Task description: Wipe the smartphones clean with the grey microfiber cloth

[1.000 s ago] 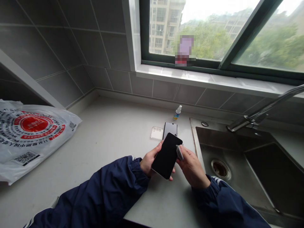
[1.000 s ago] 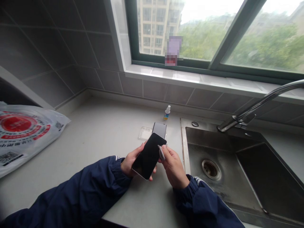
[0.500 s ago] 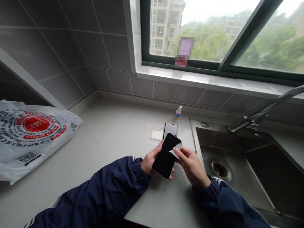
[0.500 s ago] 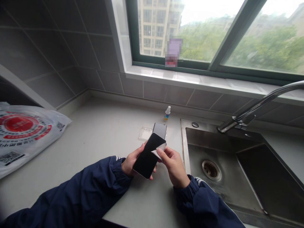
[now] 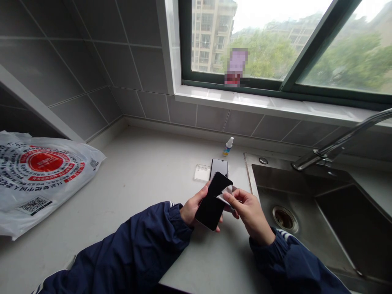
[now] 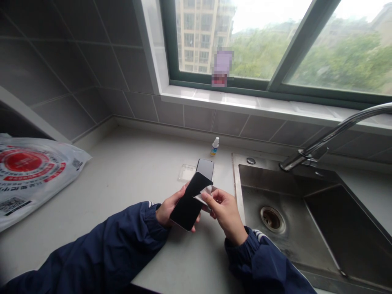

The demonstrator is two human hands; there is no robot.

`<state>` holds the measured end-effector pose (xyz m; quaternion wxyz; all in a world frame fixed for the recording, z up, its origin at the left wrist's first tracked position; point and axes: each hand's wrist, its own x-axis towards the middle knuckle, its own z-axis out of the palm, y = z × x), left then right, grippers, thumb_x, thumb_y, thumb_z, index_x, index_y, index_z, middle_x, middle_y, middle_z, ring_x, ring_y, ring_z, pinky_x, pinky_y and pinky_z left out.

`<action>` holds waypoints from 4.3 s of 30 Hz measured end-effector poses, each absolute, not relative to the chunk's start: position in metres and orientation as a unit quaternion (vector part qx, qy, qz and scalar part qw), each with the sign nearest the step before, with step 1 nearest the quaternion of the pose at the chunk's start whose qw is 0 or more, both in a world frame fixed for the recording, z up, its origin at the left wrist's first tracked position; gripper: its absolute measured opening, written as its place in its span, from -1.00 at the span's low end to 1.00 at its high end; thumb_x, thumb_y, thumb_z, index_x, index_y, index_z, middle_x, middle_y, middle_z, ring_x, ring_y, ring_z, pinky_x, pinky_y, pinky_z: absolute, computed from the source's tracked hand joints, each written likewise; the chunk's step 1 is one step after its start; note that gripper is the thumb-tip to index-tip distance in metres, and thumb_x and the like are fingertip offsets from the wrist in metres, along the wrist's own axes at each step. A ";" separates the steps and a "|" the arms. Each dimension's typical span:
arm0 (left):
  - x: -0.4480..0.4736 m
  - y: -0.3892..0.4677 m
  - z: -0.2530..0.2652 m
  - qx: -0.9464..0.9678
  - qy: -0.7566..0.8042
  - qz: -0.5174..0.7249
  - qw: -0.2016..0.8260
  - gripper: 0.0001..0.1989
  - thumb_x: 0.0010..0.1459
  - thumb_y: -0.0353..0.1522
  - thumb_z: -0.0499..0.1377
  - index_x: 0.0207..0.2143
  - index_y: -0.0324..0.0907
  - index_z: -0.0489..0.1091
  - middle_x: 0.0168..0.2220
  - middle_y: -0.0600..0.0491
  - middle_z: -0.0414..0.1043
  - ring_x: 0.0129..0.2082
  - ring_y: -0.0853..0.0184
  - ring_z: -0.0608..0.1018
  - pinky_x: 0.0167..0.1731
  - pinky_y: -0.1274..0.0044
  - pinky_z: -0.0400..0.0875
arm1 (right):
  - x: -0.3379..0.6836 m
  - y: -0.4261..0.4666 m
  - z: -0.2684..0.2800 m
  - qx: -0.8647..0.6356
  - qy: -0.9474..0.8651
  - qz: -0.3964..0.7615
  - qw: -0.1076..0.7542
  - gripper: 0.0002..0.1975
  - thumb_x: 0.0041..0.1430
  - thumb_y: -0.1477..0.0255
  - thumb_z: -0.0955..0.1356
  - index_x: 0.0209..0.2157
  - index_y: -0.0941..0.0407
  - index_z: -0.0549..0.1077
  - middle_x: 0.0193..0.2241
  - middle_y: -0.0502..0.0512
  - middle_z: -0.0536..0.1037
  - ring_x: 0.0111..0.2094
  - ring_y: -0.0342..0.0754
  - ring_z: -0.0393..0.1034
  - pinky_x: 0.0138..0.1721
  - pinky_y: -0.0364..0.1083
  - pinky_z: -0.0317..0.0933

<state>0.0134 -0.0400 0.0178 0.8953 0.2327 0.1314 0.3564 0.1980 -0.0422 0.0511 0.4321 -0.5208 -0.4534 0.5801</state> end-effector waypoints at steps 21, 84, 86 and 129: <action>0.013 -0.040 0.018 0.277 0.119 0.299 0.905 -0.34 0.32 -0.04 -0.17 0.37 0.12 -0.38 -0.11 -0.24 0.50 -0.35 0.08 0.63 -0.51 0.29 0.54 | 0.197 -0.039 0.047 -0.473 -0.373 0.650 0.463 -0.63 0.15 0.08 0.42 -0.33 0.13 0.41 -0.60 -0.11 0.33 -0.72 -0.28 0.16 -0.74 -0.26 -0.12; 0.021 -0.047 0.018 0.263 0.114 0.286 0.915 -0.36 0.32 -0.03 -0.19 0.37 0.14 -0.35 -0.16 -0.21 0.53 -0.39 0.13 0.64 -0.52 0.30 0.53 | 0.185 -0.049 0.056 -0.439 -0.330 0.698 0.461 -0.59 0.16 0.05 0.39 -0.25 0.13 0.50 -0.56 -0.02 0.39 -0.67 -0.20 0.17 -0.75 -0.21 0.02; 0.022 -0.047 0.017 0.261 0.119 0.289 0.913 -0.35 0.32 -0.02 -0.17 0.37 0.11 -0.34 -0.15 -0.21 0.53 -0.40 0.13 0.64 -0.52 0.31 0.54 | 0.185 -0.050 0.053 -0.440 -0.335 0.692 0.464 -0.63 0.12 0.11 0.44 -0.24 0.14 0.50 -0.54 -0.04 0.39 -0.65 -0.22 0.16 -0.74 -0.23 0.01; 0.019 -0.045 0.023 0.253 0.162 0.301 0.905 -0.35 0.31 -0.02 -0.19 0.37 0.10 -0.34 -0.17 -0.23 0.52 -0.41 0.10 0.63 -0.54 0.28 0.52 | 0.195 -0.046 0.069 -0.378 -0.342 0.734 0.449 -0.61 0.10 0.14 0.47 -0.21 0.18 0.52 -0.46 0.06 0.45 -0.53 -0.14 0.28 -0.61 -0.19 0.16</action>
